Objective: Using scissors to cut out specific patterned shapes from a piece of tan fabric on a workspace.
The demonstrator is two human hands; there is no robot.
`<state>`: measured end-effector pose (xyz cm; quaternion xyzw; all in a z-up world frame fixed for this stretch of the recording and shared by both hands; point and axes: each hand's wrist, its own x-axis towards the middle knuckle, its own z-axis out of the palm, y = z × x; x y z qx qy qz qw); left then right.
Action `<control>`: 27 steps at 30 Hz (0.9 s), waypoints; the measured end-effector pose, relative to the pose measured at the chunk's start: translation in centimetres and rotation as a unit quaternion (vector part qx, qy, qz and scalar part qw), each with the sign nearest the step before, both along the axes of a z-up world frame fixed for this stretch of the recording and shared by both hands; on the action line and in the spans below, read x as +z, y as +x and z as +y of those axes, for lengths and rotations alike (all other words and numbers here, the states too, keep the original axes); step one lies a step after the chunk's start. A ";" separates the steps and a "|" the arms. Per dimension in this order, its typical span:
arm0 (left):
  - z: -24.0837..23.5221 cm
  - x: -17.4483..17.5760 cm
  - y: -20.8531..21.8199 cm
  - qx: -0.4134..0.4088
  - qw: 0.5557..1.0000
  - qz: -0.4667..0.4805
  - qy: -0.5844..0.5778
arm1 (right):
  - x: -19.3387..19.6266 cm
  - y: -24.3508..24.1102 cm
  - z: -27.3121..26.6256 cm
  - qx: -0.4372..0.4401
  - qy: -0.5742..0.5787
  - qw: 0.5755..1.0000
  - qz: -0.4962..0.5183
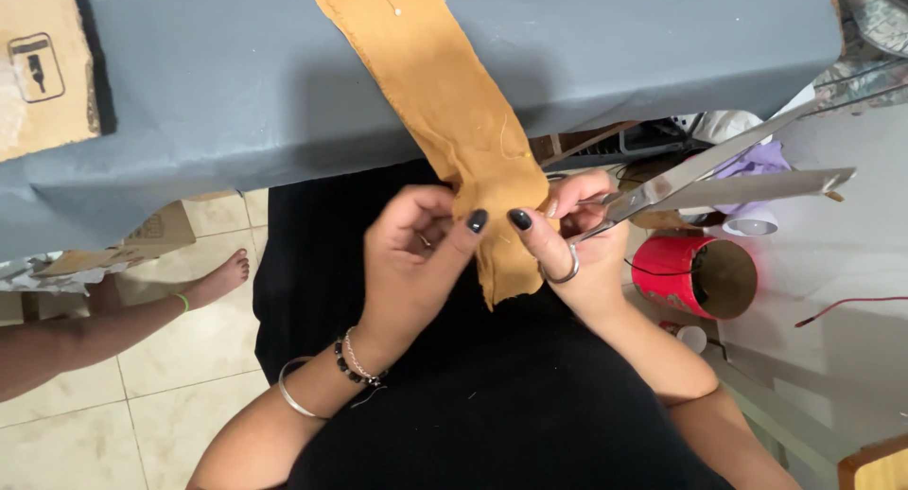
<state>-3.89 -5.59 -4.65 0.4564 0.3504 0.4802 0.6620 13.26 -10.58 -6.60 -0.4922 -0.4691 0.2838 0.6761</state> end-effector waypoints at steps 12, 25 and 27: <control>-0.2 -0.1 -1.1 0.020 0.989 0.040 0.140 | -0.4 -0.5 0.1 -0.014 -0.006 0.999 0.029; -0.4 0.5 -1.6 -0.034 0.978 0.083 0.190 | -1.6 -0.3 -0.6 -0.025 0.017 0.999 0.030; -0.5 0.2 -1.6 -0.057 0.984 0.049 0.162 | -1.8 0.0 -0.6 -0.020 0.024 0.999 0.013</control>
